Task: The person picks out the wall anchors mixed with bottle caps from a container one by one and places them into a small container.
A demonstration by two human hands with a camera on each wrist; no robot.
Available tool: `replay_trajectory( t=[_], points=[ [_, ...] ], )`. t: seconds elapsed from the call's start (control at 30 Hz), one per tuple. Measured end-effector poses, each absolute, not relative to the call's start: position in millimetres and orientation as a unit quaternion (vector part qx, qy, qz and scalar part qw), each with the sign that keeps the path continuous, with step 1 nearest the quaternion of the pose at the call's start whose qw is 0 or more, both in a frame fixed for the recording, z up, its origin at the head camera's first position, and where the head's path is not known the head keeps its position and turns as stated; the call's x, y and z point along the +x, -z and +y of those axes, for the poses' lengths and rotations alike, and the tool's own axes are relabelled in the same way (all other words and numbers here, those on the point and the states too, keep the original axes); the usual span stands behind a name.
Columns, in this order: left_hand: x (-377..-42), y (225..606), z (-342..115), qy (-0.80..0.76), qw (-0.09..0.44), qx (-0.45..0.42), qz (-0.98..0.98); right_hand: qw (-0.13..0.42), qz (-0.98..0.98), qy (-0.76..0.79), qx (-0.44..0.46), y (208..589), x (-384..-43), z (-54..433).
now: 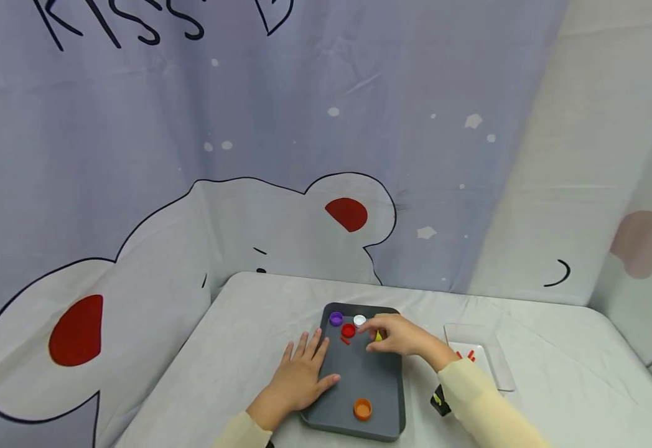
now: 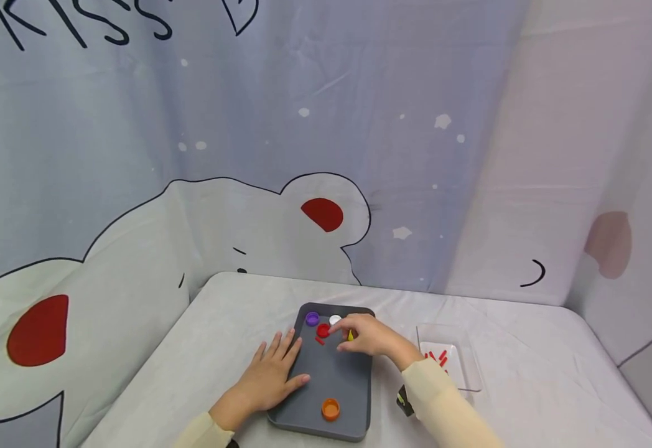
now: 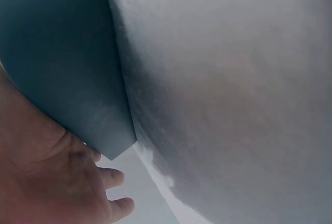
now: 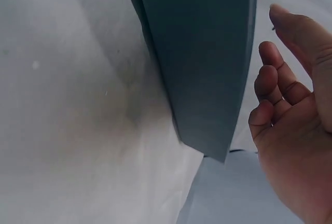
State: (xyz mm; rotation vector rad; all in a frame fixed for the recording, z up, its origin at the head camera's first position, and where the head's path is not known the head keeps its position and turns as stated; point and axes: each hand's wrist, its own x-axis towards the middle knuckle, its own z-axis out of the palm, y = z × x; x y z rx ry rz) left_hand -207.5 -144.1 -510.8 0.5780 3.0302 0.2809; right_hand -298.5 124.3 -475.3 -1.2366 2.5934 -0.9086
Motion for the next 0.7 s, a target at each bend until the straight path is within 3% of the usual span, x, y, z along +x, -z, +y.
replay_trajectory(
  t=[0.7],
  points=[
    [-209.0,510.1,-143.8,-0.09,0.024,0.195,0.976,0.07,0.889,0.182,-0.415,494.1,-317.7,88.2]
  ],
)
